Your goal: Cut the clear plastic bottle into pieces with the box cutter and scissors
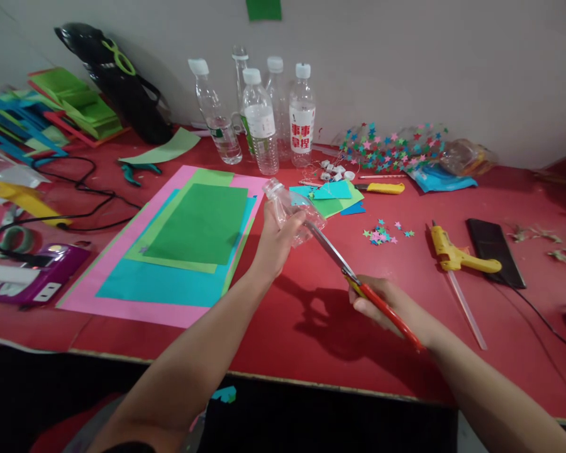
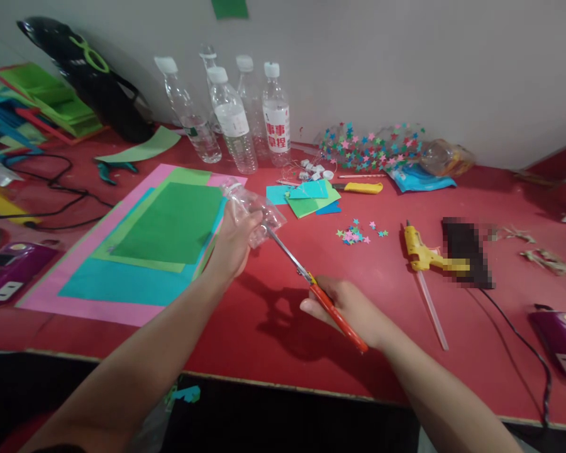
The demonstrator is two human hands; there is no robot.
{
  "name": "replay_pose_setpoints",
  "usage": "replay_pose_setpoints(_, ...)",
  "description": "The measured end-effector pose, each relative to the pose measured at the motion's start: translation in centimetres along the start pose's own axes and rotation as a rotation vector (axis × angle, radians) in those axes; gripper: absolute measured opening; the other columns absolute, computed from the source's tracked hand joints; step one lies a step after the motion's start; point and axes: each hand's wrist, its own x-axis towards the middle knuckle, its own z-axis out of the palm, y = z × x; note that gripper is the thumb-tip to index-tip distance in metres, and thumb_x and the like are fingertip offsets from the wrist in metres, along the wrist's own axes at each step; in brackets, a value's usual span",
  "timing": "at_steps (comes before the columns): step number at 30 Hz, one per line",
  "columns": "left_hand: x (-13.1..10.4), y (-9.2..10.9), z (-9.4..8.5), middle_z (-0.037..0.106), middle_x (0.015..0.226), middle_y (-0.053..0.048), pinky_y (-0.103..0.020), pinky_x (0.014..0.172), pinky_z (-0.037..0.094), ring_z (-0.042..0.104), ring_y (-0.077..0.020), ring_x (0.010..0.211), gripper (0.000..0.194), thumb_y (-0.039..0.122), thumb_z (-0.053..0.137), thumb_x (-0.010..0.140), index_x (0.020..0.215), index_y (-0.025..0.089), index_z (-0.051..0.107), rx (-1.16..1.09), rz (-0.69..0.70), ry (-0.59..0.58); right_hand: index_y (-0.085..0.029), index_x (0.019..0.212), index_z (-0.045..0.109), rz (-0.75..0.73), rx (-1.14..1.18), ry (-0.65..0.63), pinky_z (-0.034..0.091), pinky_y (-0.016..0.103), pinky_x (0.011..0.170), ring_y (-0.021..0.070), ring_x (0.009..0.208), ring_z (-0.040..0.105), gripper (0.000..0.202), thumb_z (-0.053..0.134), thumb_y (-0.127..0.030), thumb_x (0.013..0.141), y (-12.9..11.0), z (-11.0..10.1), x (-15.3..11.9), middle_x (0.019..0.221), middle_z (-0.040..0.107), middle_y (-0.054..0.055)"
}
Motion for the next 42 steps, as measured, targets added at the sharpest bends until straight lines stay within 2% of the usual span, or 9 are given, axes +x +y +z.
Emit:
replay_pose_setpoints(9,-0.1,-0.3,-0.2,0.059,0.099,-0.001,-0.036,0.087,0.053,0.063,-0.0174,0.093,0.031,0.032,0.067,0.083,0.105,0.026,0.048,0.047,0.078,-0.023,-0.021,0.073,0.042,0.064,0.010,0.029,0.027,0.025,0.052,0.0097,0.058,0.032,0.053,0.056,-0.070,0.087,-0.4,0.3,0.1,0.066,0.037,-0.005)
replay_pose_setpoints(13,-0.1,-0.3,-0.3,0.059,0.098,-0.002,-0.037,0.085,0.054,0.063,-0.0181,0.092,0.035,0.037,0.071,0.081,0.104,0.025,0.048,0.025,0.054,-0.043,-0.021,0.073,0.043,0.057,0.029,0.047,0.028,0.024,0.050,0.0094,0.057,0.032,0.052,0.055,-0.070,0.087,-0.3,0.4,0.3,0.065,0.037,-0.005)
replay_pose_setpoints(18,-0.1,0.0,-0.4,0.061,0.105,-0.004,-0.043,0.095,0.052,0.063,-0.0231,0.107,0.044,0.040,0.070,0.078,0.114,0.025,0.049,-0.063,0.016,-0.119,-0.021,0.075,0.043,0.061,0.082,0.039,0.027,0.023,0.049,0.0088,0.056,0.032,0.050,0.056,-0.068,0.088,0.0,0.6,0.2,0.065,0.037,-0.005)
replay_pose_setpoints(20,-0.1,0.2,-0.5,0.064,0.106,-0.005,-0.044,0.092,0.053,0.065,-0.0246,0.105,0.043,0.039,0.068,0.078,0.113,0.025,0.049,-0.104,-0.037,-0.185,-0.021,0.075,0.042,0.058,0.096,0.038,0.026,0.023,0.048,0.0084,0.056,0.031,0.050,0.056,-0.067,0.088,0.0,0.7,0.1,0.065,0.037,-0.005)
replay_pose_setpoints(23,0.0,0.6,-0.6,0.067,0.105,-0.008,-0.043,0.079,0.058,0.069,-0.0252,0.094,0.037,0.041,0.062,0.080,0.109,0.023,0.049,-0.134,-0.127,-0.270,-0.021,0.074,0.042,0.051,0.139,0.033,0.027,0.023,0.048,0.0075,0.053,0.032,0.051,0.056,-0.068,0.088,-0.2,0.7,0.1,0.063,0.037,-0.006)
replay_pose_setpoints(28,0.3,1.0,-0.7,0.068,0.102,-0.008,-0.042,0.076,0.060,0.070,-0.0261,0.093,0.041,0.045,0.051,0.081,0.115,0.021,0.051,-0.127,-0.099,-0.339,-0.021,0.079,0.045,0.138,0.259,0.068,0.030,0.023,0.043,0.0064,0.045,0.032,0.056,0.052,-0.076,0.085,-0.5,0.5,-0.2,0.059,0.035,-0.008)
replay_pose_setpoints(34,0.1,1.0,-0.5,0.068,0.102,-0.006,-0.040,0.079,0.061,0.069,-0.0253,0.101,0.039,0.034,0.053,0.081,0.118,0.024,0.048,-0.126,-0.091,-0.313,-0.021,0.076,0.044,0.068,0.138,0.040,0.029,0.024,0.045,0.0077,0.048,0.033,0.053,0.054,-0.072,0.087,-0.4,0.3,-0.1,0.059,0.038,-0.007)
replay_pose_setpoints(38,0.1,0.9,-0.4,0.066,0.101,-0.007,-0.032,0.063,0.059,0.070,-0.0244,0.092,0.029,0.032,0.056,0.080,0.107,0.023,0.050,-0.072,-0.048,-0.235,-0.021,0.075,0.043,0.050,0.058,0.040,0.029,0.025,0.048,0.0090,0.053,0.034,0.053,0.052,-0.072,0.088,-0.1,0.3,0.2,0.062,0.038,-0.005)
replay_pose_setpoints(42,0.0,0.8,-0.3,0.063,0.091,-0.005,-0.024,0.045,0.047,0.070,-0.0200,0.077,0.025,0.034,0.056,0.083,0.103,0.022,0.050,0.025,0.021,-0.131,-0.020,0.076,0.045,0.041,0.014,0.043,0.030,0.025,0.051,0.0099,0.057,0.036,0.052,0.052,-0.071,0.089,0.3,0.3,0.3,0.066,0.040,-0.004)
